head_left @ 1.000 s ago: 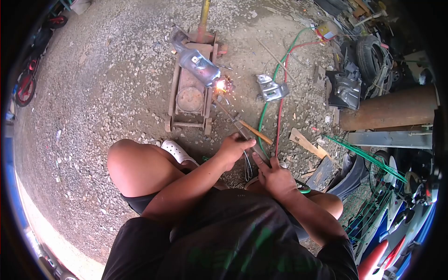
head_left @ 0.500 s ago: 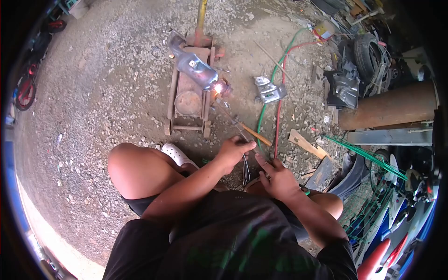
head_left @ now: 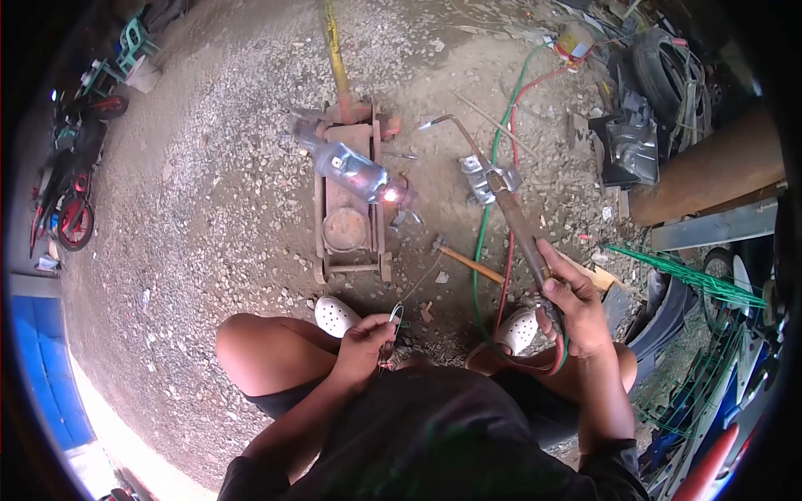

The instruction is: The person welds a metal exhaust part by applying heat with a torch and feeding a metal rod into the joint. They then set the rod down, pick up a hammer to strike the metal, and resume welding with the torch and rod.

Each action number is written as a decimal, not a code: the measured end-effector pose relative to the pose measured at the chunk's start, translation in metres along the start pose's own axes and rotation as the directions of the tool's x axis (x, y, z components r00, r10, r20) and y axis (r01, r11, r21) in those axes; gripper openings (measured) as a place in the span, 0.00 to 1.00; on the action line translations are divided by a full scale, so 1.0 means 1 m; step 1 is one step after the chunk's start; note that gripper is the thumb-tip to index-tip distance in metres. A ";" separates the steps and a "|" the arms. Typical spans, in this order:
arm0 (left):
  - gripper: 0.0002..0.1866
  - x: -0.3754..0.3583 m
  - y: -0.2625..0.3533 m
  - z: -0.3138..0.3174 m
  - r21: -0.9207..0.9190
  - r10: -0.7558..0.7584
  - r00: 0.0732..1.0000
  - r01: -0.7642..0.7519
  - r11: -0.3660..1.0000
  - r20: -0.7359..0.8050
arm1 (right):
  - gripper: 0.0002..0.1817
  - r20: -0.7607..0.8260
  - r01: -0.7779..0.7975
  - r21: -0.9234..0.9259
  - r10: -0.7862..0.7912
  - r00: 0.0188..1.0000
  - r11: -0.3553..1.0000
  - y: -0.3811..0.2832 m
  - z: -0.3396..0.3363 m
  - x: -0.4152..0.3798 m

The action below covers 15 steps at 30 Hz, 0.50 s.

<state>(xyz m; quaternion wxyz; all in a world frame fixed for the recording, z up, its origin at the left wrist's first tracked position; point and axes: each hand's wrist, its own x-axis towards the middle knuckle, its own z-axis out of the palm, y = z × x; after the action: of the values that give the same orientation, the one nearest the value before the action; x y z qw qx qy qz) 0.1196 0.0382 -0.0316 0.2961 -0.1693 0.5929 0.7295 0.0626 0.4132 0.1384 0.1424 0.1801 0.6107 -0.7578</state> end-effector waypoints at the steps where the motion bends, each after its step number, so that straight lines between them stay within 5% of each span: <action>1: 0.09 -0.002 -0.002 -0.001 0.063 0.113 0.993 -0.111 0.992 -0.039 | 0.34 0.010 -0.048 0.021 0.048 0.999 0.999 0.001 0.001 0.006; 4: 0.09 -0.014 0.011 -0.005 0.159 0.260 0.960 -0.242 0.957 -0.104 | 0.34 0.060 -0.108 0.049 0.105 0.993 0.993 0.007 -0.008 0.023; 6: 0.10 -0.027 0.037 0.000 0.045 -0.013 0.981 0.022 0.999 -0.193 | 0.34 0.130 -0.176 0.040 0.169 0.977 0.984 0.005 -0.013 0.028; 7: 0.11 -0.028 0.029 -0.012 0.099 0.042 0.993 -0.032 0.995 -0.108 | 0.34 0.130 -0.188 0.008 0.186 0.974 0.982 0.001 -0.011 0.030; 10: 0.10 -0.014 0.004 -0.027 0.283 0.035 0.984 0.016 0.959 -0.173 | 0.33 0.167 -0.211 -0.034 0.214 0.963 0.977 0.002 -0.012 0.038; 11: 0.09 -0.010 0.001 -0.028 0.365 0.189 0.974 -0.132 0.922 -0.125 | 0.32 0.170 -0.233 -0.044 0.237 0.957 0.972 0.001 -0.011 0.040; 14: 0.10 0.004 0.085 -0.004 0.214 0.122 0.932 -0.050 0.976 -0.340 | 0.32 0.235 -0.261 -0.021 0.259 0.937 0.965 0.006 -0.010 0.047; 15: 0.10 0.010 0.111 -0.007 0.353 0.191 0.914 -0.057 0.934 -0.359 | 0.32 0.233 -0.267 -0.020 0.264 0.936 0.963 0.007 -0.008 0.047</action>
<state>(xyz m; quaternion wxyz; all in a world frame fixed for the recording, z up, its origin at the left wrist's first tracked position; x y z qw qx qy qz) 0.0410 0.0201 0.0454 0.1499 -0.2186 0.7646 0.5875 0.0242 0.4198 0.1100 0.3133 0.1713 0.5551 -0.7512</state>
